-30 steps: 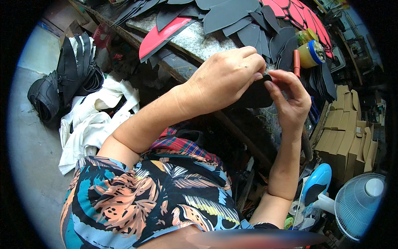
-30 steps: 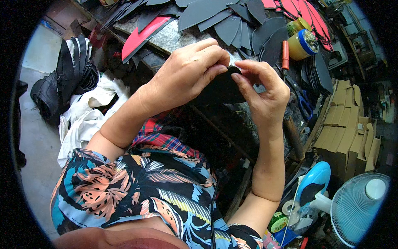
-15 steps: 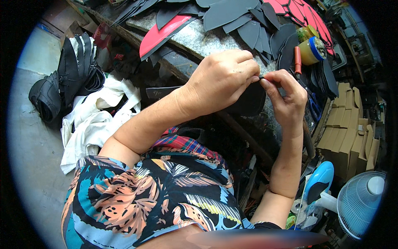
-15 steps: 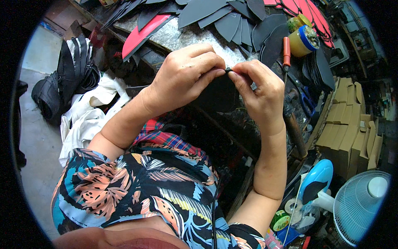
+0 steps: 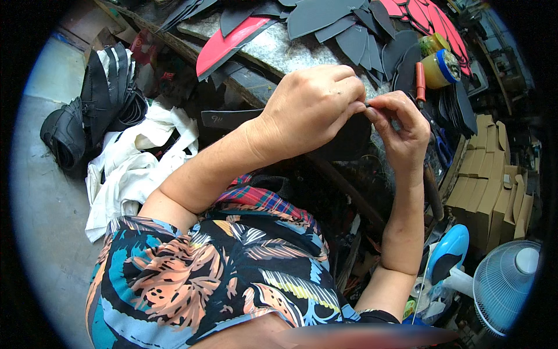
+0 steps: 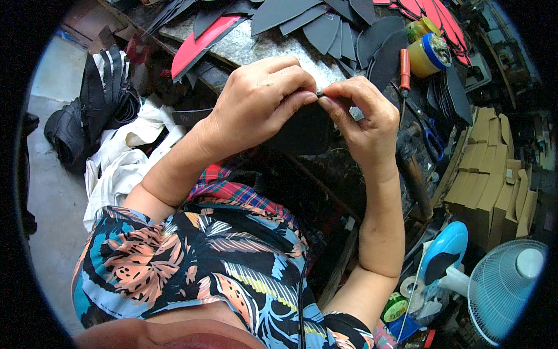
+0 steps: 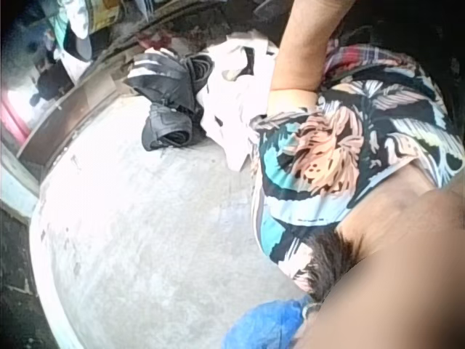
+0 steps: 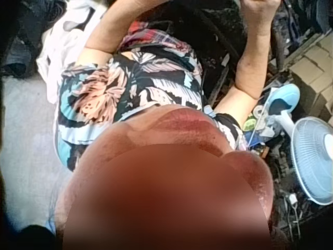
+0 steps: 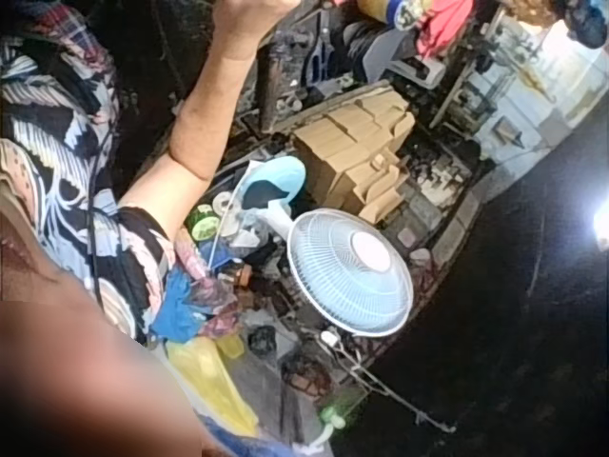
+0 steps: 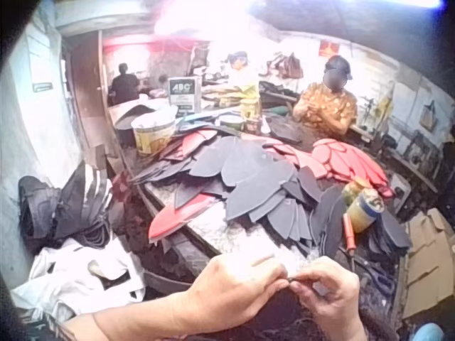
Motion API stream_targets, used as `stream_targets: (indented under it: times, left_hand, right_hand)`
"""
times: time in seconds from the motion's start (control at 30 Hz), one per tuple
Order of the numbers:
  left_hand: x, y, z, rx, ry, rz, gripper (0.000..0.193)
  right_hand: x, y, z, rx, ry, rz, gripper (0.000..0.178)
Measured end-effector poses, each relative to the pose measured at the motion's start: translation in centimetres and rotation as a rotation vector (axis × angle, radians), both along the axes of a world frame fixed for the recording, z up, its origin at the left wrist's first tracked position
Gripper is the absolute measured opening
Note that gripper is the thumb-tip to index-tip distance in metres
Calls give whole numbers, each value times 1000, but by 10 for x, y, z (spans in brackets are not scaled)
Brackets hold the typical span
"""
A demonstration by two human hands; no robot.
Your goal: The person picks up black and pink shoe sole pieces from a pile, aligns them, and uses a red-handled knife to trim the edges. The person repeatedly flips and repositions the pieces while trimming, then places the finished pieces back on the table.
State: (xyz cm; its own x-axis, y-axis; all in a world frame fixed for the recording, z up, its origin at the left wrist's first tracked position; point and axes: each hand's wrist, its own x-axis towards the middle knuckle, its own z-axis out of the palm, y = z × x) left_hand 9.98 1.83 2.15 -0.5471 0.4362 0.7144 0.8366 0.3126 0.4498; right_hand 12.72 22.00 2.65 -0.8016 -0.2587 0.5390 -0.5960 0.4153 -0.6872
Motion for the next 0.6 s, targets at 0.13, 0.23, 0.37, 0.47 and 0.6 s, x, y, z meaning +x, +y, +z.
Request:
stream_targets:
  times: [0.13, 0.23, 0.37, 0.47, 0.6]
  left_hand:
    - [3, 0, -2, -48, 0, 9, 13]
    - [4, -2, -4, -72, -62, 12, 15]
    - [-1, -11, -4, -67, -175, 17, 15]
    - [-3, -15, -4, 13, -275, -35, 15]
    - [-3, -14, -6, 35, -234, -37, 13]
  right_hand:
    - [3, 1, 2, 107, -48, -3, 13]
    - [4, 0, 1, 187, -63, -11, 10]
    - [4, -3, -4, 28, -201, -39, 9]
    - [3, -4, -8, -94, -257, -51, 13]
    - [0, -5, -9, -24, -130, -38, 16]
